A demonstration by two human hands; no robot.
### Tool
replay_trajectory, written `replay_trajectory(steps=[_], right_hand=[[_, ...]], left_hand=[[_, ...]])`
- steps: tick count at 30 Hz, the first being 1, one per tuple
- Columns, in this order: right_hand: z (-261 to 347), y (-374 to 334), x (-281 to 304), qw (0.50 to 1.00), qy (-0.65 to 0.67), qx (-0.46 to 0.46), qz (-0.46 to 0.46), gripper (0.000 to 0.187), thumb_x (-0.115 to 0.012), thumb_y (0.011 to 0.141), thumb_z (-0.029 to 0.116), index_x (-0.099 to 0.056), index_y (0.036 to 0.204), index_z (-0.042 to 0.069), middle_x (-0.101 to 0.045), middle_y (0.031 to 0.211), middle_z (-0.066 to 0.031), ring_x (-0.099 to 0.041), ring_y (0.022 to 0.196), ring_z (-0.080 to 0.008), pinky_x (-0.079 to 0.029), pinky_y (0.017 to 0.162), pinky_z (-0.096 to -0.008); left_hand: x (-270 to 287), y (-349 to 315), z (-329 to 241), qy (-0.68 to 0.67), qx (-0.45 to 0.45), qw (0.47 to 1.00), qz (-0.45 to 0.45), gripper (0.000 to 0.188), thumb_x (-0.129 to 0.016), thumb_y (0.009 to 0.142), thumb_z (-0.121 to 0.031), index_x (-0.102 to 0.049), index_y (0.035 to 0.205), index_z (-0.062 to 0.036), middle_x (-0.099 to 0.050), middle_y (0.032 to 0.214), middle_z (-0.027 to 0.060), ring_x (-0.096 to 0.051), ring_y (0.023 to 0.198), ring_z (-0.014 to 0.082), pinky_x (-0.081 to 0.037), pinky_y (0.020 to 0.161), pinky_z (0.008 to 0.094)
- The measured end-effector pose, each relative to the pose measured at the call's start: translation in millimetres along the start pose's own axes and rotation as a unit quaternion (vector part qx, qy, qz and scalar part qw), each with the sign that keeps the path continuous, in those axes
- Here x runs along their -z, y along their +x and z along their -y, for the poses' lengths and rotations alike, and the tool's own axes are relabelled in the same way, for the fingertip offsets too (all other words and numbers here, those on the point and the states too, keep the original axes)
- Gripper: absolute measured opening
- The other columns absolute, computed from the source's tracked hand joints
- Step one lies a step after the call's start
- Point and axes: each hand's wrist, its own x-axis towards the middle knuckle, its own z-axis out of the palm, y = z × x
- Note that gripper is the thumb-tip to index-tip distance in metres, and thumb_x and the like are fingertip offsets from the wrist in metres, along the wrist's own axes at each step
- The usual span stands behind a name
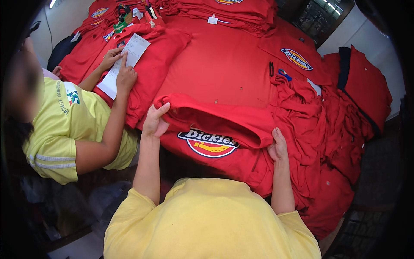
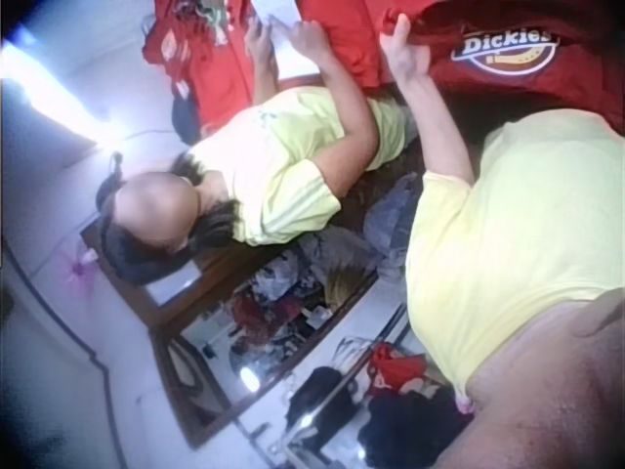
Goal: The person inspects red t-shirts by laying them out on a table, checking the labels and logo prints, and placing them into a pile.
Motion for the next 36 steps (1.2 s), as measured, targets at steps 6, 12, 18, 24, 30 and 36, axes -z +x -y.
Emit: replay_trajectory(steps=[6, 12, 18, 24, 30, 36], right_hand=[[-1, 0, -1, 1.000, -0.005, -0.002, -0.001, 0.017, -0.050, 0.098, 0.008, -0.053, 0.115, 0.004, -0.062, 0.116, -0.0078, -0.061, 0.106, -0.0175, -0.050, 0.095, -0.0329], [-2, -1, 1, 1.000, -0.006, 0.005, 0.004, 0.019, -0.049, 0.099, 0.008, -0.052, 0.117, 0.003, -0.061, 0.118, -0.0089, -0.060, 0.109, -0.0187, -0.048, 0.098, -0.0339], [-2, -2, -3, 1.000, -0.013, 0.011, -0.007, 0.022, -0.049, 0.099, 0.011, -0.051, 0.119, 0.002, -0.060, 0.120, -0.0097, -0.058, 0.111, -0.0195, -0.046, 0.100, -0.0353], [-2, -2, -3, 1.000, -0.020, 0.010, -0.009, 0.022, -0.049, 0.099, 0.011, -0.051, 0.119, 0.003, -0.060, 0.120, -0.0091, -0.058, 0.111, -0.0196, -0.046, 0.099, -0.0347], [-4, 0, 2, 0.999, -0.036, 0.014, -0.002, 0.026, -0.049, 0.098, 0.010, -0.049, 0.124, 0.002, -0.060, 0.119, -0.0086, -0.059, 0.108, -0.0180, -0.046, 0.096, -0.0338], [56, -39, -39, 0.979, 0.019, 0.102, 0.175, 0.063, -0.058, 0.088, 0.001, -0.030, 0.144, 0.003, -0.059, 0.115, -0.0083, -0.060, 0.102, -0.0186, -0.050, 0.086, -0.0338]], left_hand=[[7, 10, 5, -0.096, 0.012, 0.995, -0.032, 0.015, -0.061, 0.091, -0.010, -0.061, 0.106, -0.0042, -0.067, 0.100, 0.0067, -0.064, 0.093, 0.0172, -0.050, 0.086, 0.0320], [-4, 9, -4, -0.074, 0.018, 0.996, -0.039, 0.015, -0.060, 0.092, -0.011, -0.060, 0.106, -0.0048, -0.067, 0.099, 0.0066, -0.064, 0.093, 0.0175, -0.050, 0.087, 0.0325], [0, 14, -14, 0.009, 0.013, 1.000, 0.017, 0.021, -0.059, 0.090, -0.005, -0.057, 0.111, -0.0030, -0.066, 0.103, 0.0082, -0.063, 0.098, 0.0194, -0.048, 0.092, 0.0337], [-2, 14, -17, 0.020, 0.013, 1.000, -0.007, 0.023, -0.061, 0.086, 0.001, -0.057, 0.108, -0.0021, -0.065, 0.099, 0.0077, -0.062, 0.094, 0.0188, -0.049, 0.087, 0.0328], [-1, 6, -24, 0.062, 0.024, 0.998, 0.016, 0.025, -0.060, 0.084, 0.002, -0.058, 0.109, -0.0003, -0.065, 0.104, 0.0078, -0.062, 0.099, 0.0188, -0.047, 0.091, 0.0324], [-23, -32, -72, 0.125, -0.015, 0.990, 0.061, 0.032, -0.064, 0.082, 0.000, -0.059, 0.113, 0.0063, -0.065, 0.110, 0.0109, -0.063, 0.100, 0.0194, -0.045, 0.093, 0.0329]])
